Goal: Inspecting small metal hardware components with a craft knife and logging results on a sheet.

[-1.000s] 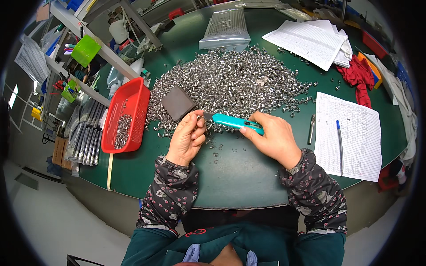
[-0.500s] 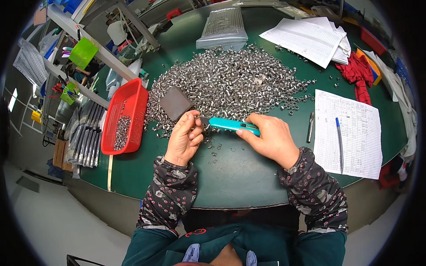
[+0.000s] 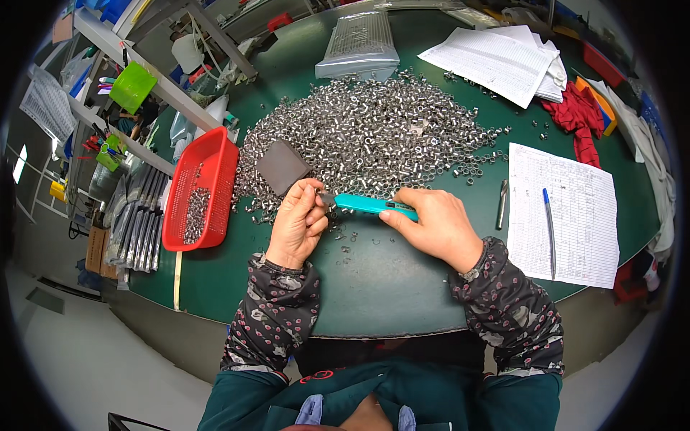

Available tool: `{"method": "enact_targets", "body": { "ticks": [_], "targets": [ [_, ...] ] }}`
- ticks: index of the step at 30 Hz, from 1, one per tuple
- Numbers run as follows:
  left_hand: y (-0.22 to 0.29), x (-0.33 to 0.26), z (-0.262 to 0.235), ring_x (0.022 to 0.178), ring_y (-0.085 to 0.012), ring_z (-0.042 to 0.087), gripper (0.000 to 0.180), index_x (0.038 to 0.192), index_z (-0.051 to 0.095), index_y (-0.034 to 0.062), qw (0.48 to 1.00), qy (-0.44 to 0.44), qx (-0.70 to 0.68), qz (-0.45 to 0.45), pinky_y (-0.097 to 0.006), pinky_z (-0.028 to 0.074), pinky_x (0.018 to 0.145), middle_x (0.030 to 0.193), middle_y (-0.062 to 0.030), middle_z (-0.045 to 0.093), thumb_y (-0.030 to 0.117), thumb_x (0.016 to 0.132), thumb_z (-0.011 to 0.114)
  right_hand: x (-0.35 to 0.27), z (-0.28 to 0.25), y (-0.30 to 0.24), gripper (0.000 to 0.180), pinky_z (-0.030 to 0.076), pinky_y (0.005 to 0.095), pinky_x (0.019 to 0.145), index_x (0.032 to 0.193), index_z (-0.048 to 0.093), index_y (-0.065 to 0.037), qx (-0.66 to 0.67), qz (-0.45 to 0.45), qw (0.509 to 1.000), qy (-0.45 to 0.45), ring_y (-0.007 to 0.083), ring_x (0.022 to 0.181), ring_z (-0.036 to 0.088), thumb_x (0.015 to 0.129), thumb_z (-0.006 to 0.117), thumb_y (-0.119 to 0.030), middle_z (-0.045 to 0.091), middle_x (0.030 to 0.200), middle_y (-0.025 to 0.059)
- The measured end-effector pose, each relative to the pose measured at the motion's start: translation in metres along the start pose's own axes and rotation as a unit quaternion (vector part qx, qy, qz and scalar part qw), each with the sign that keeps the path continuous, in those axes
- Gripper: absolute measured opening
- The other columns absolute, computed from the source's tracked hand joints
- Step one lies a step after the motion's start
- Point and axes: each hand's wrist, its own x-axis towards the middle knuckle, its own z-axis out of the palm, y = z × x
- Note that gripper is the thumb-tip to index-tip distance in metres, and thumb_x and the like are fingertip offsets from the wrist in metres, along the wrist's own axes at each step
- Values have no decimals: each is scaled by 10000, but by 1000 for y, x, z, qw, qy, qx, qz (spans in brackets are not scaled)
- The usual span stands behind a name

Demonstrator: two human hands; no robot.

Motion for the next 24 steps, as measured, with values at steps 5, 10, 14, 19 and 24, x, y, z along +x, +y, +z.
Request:
{"method": "enact_targets", "body": {
  "ticks": [5,10,14,19,24],
  "targets": [
    [-1,-1,3,436,-9,295,121,926,520,51,999,25,24,27,-141,233,372,690,-7,500,155,870,495,0,1,1,285,404,351,524,795,596,-33,19,9,1000,-12,291,577,538,750,587,-314,550,640,138],
    [-3,0,2,437,-16,290,129,913,526,39,997,46,50,35,-145,224,365,647,4,500,155,875,484,0,2,0,279,416,360,546,820,601,-31,2,-8,1000,7,301,606,547,745,591,-300,561,673,141],
    [-3,-1,3,435,-15,289,137,906,529,30,997,58,50,32,-145,223,366,644,2,497,156,873,487,-1,4,2,284,425,368,573,825,602,-23,-20,-23,999,28,305,654,555,736,598,-293,571,709,137],
    [-2,-2,4,428,-3,298,129,882,544,29,996,62,52,35,-141,236,376,644,6,502,153,861,514,-1,5,2,284,428,373,592,826,600,-16,-62,-58,994,63,296,691,551,723,612,-281,567,724,124],
    [-2,-2,5,427,-2,300,131,878,545,28,996,68,56,36,-139,234,373,637,3,500,154,860,515,-1,5,2,265,420,368,568,818,598,-24,-95,-95,986,96,282,657,535,707,630,-262,543,682,109]
  ]
}}
